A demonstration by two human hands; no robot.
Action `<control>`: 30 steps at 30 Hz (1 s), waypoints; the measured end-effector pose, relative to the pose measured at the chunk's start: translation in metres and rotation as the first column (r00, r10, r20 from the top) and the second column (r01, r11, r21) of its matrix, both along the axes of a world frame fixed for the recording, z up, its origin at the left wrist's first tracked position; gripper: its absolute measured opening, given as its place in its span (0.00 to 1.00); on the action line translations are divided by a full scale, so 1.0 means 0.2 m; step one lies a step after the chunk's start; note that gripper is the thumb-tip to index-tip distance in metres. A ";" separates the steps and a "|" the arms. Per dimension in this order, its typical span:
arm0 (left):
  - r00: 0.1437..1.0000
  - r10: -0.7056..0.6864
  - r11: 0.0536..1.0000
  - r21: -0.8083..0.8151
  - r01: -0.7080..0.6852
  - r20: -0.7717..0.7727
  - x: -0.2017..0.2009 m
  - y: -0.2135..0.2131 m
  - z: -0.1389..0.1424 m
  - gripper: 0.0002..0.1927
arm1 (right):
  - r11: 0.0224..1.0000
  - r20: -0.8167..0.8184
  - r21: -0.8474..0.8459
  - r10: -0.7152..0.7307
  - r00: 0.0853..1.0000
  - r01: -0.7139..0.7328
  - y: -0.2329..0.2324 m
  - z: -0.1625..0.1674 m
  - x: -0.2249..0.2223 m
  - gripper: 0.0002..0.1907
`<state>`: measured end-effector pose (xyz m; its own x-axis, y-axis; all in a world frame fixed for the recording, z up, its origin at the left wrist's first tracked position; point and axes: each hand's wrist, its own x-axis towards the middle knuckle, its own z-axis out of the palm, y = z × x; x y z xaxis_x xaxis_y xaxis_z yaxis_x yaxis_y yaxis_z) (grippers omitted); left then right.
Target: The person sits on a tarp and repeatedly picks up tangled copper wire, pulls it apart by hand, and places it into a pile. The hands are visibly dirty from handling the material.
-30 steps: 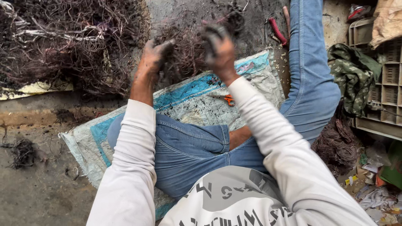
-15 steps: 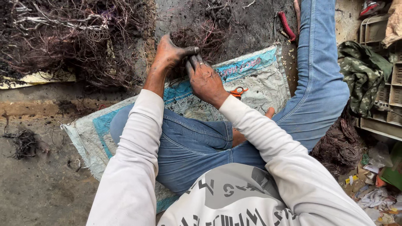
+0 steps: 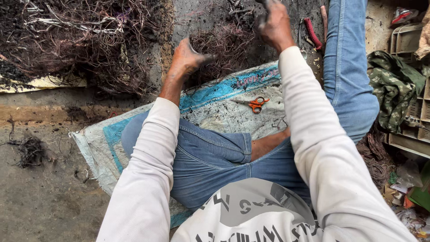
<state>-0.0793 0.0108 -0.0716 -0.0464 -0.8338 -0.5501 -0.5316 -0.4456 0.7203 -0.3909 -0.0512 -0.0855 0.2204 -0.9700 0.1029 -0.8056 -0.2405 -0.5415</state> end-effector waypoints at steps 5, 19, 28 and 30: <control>0.958 0.092 0.991 0.122 -0.060 -0.273 0.07 0.01 0.02 0.65 | 0.970 -0.097 0.211 0.144 0.985 -0.121 0.03 -0.03 0.16 0.50; 0.974 -0.018 1.000 -0.012 0.021 0.224 -0.03 0.03 0.07 0.44 | 0.978 -0.320 0.203 0.022 0.947 0.046 0.17 0.02 0.16 0.48; 0.998 -0.017 0.956 -0.292 0.032 0.054 -0.03 0.04 0.10 0.57 | 0.995 -0.103 0.093 0.031 0.994 -0.021 0.11 0.19 -0.11 0.16; 0.992 -0.122 0.907 -0.409 0.102 -0.023 -0.02 0.06 0.14 0.57 | 0.995 -0.031 0.087 0.053 0.998 -0.050 0.14 0.26 -0.05 0.14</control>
